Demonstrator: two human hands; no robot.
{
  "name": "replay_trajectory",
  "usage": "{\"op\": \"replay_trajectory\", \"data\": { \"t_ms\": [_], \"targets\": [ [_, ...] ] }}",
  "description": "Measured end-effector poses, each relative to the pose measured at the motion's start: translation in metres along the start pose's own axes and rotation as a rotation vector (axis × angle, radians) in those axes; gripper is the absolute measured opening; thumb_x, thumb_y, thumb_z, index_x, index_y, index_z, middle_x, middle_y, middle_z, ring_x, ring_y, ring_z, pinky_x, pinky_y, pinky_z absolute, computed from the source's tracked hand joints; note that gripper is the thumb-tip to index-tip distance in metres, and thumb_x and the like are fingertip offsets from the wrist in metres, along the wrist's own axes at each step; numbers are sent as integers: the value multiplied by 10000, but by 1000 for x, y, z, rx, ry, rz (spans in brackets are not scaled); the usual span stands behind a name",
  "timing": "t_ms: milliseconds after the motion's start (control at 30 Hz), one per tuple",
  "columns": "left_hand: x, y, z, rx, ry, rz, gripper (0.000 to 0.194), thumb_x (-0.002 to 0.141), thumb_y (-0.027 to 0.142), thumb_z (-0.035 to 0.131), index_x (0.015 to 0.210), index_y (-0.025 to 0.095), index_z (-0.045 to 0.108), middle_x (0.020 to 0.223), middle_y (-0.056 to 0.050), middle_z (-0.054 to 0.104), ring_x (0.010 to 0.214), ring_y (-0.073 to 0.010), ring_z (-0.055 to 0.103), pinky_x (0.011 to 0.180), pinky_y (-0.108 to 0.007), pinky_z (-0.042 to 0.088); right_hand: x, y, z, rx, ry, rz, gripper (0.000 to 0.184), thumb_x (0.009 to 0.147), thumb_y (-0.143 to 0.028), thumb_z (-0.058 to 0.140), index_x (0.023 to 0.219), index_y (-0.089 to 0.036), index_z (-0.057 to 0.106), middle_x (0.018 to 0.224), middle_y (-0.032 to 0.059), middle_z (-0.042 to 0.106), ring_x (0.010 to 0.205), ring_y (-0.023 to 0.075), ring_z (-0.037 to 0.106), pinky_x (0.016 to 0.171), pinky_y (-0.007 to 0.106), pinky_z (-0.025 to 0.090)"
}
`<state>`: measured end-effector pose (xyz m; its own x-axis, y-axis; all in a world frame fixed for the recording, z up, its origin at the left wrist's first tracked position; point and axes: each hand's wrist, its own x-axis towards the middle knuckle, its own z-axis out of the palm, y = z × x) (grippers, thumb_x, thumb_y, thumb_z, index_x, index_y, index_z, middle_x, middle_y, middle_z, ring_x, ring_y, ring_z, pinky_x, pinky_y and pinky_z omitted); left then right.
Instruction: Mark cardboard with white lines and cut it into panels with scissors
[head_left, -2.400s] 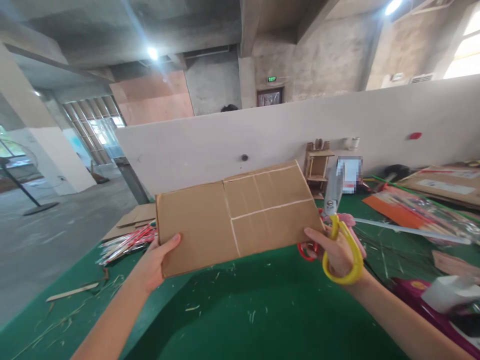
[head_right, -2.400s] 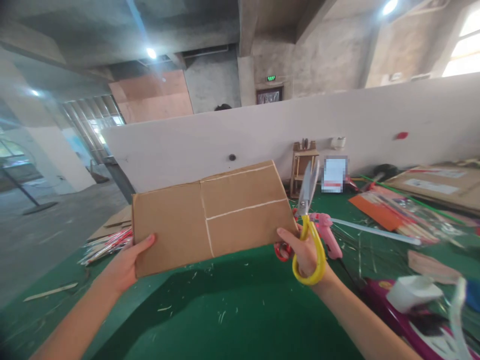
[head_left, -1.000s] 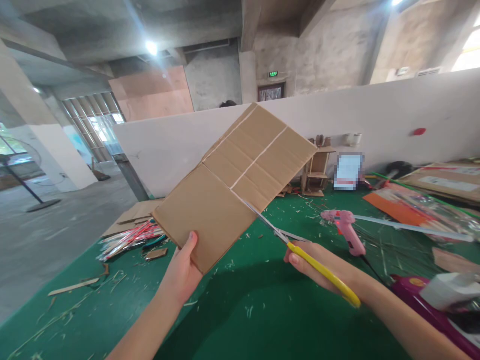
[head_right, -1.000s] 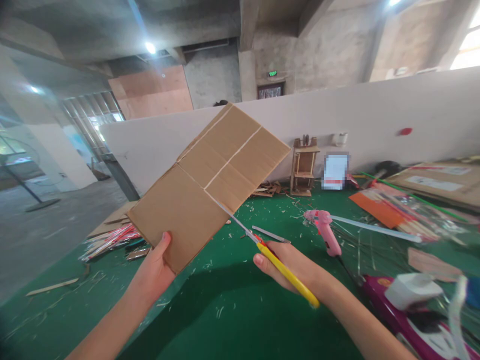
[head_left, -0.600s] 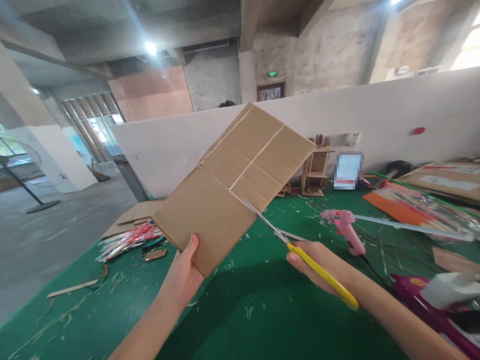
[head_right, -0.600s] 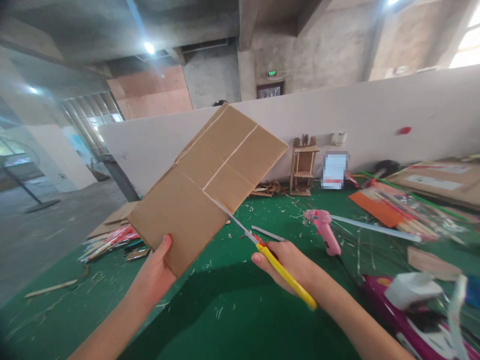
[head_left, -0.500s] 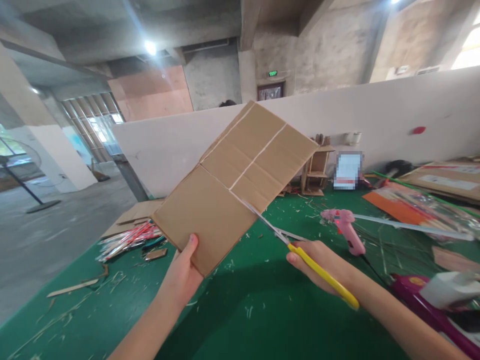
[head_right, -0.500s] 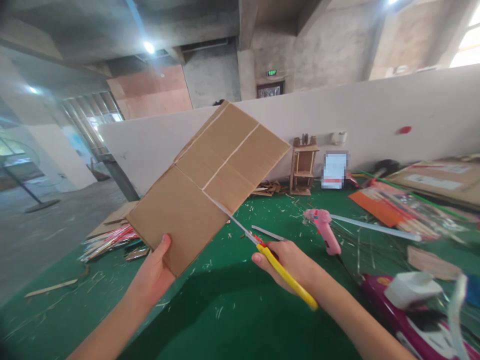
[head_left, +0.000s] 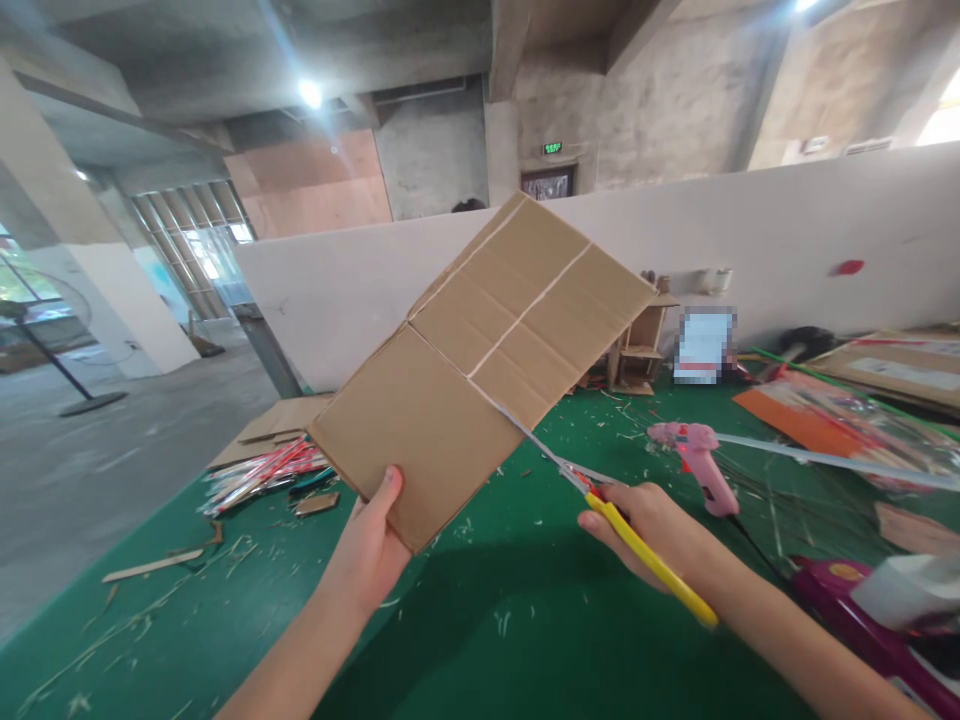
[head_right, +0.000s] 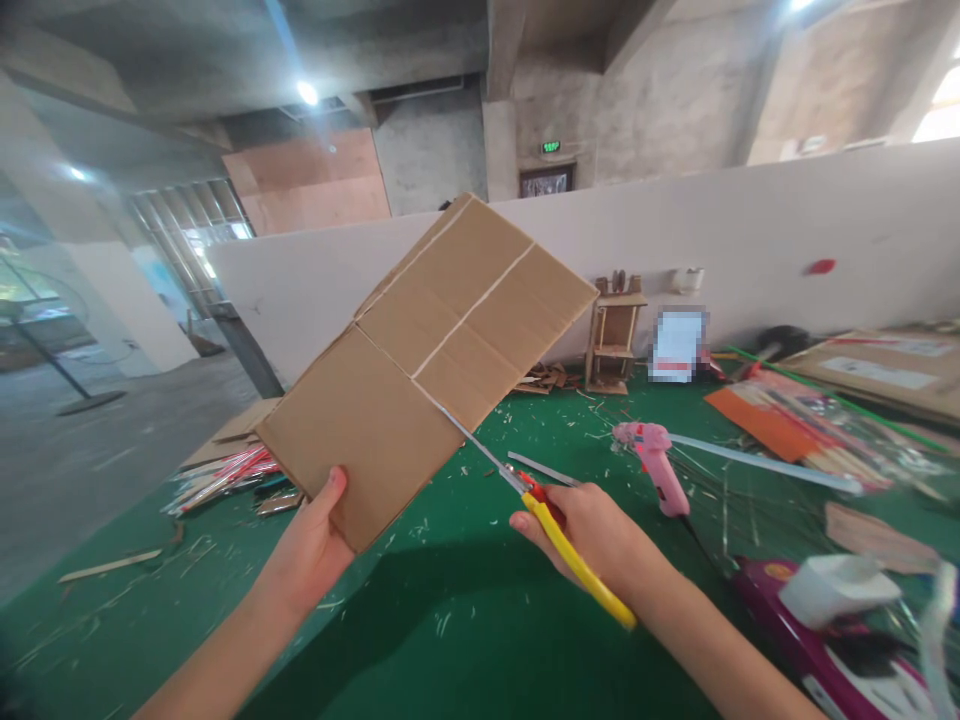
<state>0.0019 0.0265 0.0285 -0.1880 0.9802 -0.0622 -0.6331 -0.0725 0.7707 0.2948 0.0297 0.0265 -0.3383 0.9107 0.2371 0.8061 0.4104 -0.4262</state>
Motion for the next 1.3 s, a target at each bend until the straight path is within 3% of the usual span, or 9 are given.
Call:
{"op": "replay_trajectory", "data": {
  "t_ms": [167,333,567,800,1033,1200,1300],
  "targets": [
    [-3,3,2,22,3,16,427,838,189,600,1256,244,528,1179,-83,650,1046,-227,629,924,-387,515,-4,-1,0,-14,-27,-24,405,894,-529,371,667,-213,486,556,13,556,484,149,508,479,262,331],
    [-9,4,6,33,64,-3,439,836,140,591,1256,244,519,1134,-74,672,993,-208,654,917,-384,519,-6,2,6,-26,2,-139,358,895,-510,366,807,-191,505,763,76,617,674,207,580,616,308,412],
    [-12,-1,7,22,52,-43,426,829,161,605,1241,243,533,1126,-75,676,1007,-214,648,938,-390,504,-3,-7,-5,-16,-22,-18,355,905,-477,376,698,-208,479,627,32,586,541,159,529,519,271,340],
    [-12,-1,8,-6,57,-23,439,837,130,584,1253,257,524,1129,-61,677,1019,-209,643,953,-383,492,-5,-4,-3,-47,-22,-17,392,899,-514,356,659,-221,456,575,18,553,500,157,518,497,271,335],
    [-16,2,9,16,67,-9,431,804,93,610,1209,236,566,1086,-63,695,1016,-220,644,958,-392,489,-7,6,9,-81,35,-123,353,899,-503,358,814,-199,517,826,85,630,772,224,605,686,321,438],
    [-17,0,9,24,81,12,401,811,104,607,1191,229,578,1075,-65,699,1018,-223,643,948,-398,496,-3,-2,3,-65,-37,3,384,906,-499,352,680,-212,471,665,48,597,588,178,561,543,279,379],
    [-18,-2,10,25,90,-3,391,825,116,594,1197,232,569,1092,-66,692,1017,-211,643,946,-388,498,-3,-3,-3,-87,-2,-43,404,909,-497,353,654,-210,478,604,42,582,542,169,551,517,272,342]
  ]
}}
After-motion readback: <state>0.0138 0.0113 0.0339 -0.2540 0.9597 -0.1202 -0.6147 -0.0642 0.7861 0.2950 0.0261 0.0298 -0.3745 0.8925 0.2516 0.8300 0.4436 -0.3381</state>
